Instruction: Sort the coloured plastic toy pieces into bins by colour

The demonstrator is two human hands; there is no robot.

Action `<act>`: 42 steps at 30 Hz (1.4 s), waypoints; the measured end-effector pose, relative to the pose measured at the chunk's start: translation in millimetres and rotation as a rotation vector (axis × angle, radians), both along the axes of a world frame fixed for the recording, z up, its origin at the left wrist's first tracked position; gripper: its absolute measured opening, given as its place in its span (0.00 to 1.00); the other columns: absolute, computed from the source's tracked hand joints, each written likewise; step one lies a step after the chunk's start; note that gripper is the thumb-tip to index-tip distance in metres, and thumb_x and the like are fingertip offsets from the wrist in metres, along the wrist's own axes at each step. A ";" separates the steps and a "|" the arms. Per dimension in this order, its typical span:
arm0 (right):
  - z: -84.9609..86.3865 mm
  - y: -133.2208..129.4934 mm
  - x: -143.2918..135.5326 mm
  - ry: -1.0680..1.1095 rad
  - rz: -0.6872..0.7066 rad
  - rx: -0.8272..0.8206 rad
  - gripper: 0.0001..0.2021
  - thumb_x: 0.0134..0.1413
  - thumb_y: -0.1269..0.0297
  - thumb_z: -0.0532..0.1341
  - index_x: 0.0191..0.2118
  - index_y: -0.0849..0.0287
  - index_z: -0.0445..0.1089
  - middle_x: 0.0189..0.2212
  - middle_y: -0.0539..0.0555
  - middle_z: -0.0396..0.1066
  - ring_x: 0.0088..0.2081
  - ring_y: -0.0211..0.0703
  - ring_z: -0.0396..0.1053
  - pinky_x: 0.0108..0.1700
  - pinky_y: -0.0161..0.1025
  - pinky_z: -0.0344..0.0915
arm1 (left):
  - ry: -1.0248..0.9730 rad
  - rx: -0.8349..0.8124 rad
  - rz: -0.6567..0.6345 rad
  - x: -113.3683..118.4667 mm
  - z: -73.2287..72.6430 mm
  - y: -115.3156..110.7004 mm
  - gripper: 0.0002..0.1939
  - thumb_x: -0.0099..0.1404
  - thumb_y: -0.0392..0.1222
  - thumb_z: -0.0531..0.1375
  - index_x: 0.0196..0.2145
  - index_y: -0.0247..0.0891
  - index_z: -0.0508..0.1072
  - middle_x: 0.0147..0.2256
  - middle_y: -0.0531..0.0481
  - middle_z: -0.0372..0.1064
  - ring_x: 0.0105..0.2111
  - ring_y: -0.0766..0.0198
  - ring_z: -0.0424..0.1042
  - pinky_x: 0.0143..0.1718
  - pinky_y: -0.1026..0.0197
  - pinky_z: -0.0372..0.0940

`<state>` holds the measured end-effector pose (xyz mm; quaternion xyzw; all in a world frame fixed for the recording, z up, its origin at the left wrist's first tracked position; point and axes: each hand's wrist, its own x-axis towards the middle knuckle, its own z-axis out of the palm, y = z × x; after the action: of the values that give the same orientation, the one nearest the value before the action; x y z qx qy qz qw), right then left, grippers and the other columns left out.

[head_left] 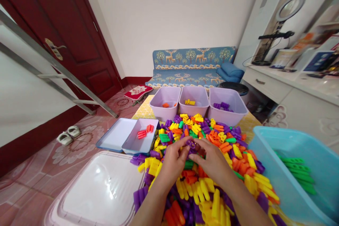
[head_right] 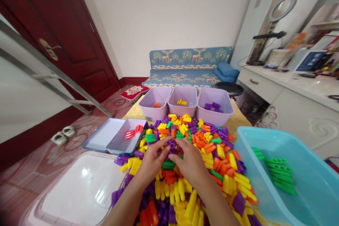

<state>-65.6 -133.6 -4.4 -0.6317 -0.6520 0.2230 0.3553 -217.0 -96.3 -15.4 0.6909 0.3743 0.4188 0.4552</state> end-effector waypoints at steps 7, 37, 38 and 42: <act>0.4 -4.9 -1.2 0.402 -0.038 0.050 0.15 0.52 0.53 0.61 0.40 0.57 0.73 0.32 0.54 0.73 0.33 0.45 0.70 0.37 0.41 0.68 | -0.440 -0.396 0.031 13.2 -4.7 -6.7 0.17 0.58 0.50 0.64 0.41 0.37 0.75 0.30 0.52 0.72 0.26 0.70 0.68 0.29 0.67 0.65; 2.5 -23.3 5.8 0.724 0.027 -0.075 0.21 0.46 0.58 0.68 0.48 0.56 0.70 0.44 0.56 0.75 0.45 0.48 0.72 0.47 0.43 0.69 | -0.088 -0.242 -0.078 -8.4 7.9 -14.3 0.13 0.59 0.40 0.61 0.42 0.38 0.77 0.39 0.45 0.77 0.36 0.59 0.73 0.38 0.60 0.68; 2.5 -23.4 6.2 0.721 0.010 -0.071 0.21 0.46 0.58 0.68 0.47 0.56 0.70 0.42 0.56 0.75 0.43 0.47 0.73 0.45 0.42 0.70 | 0.002 -0.140 -0.017 -10.6 7.2 -12.7 0.12 0.60 0.37 0.60 0.41 0.38 0.78 0.40 0.46 0.76 0.39 0.57 0.73 0.42 0.57 0.67; 2.6 -25.8 7.6 0.728 -0.049 -0.135 0.22 0.48 0.54 0.66 0.48 0.57 0.67 0.29 0.51 0.73 0.26 0.39 0.70 0.25 0.35 0.68 | 0.264 0.153 0.111 -17.6 5.3 -6.9 0.16 0.59 0.29 0.56 0.42 0.39 0.77 0.44 0.46 0.75 0.47 0.56 0.70 0.52 0.53 0.62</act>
<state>-58.0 -159.4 -1.8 -0.5484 -0.4514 0.4670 0.5267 -234.5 -103.2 -10.1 0.7508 0.4354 0.3765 0.3241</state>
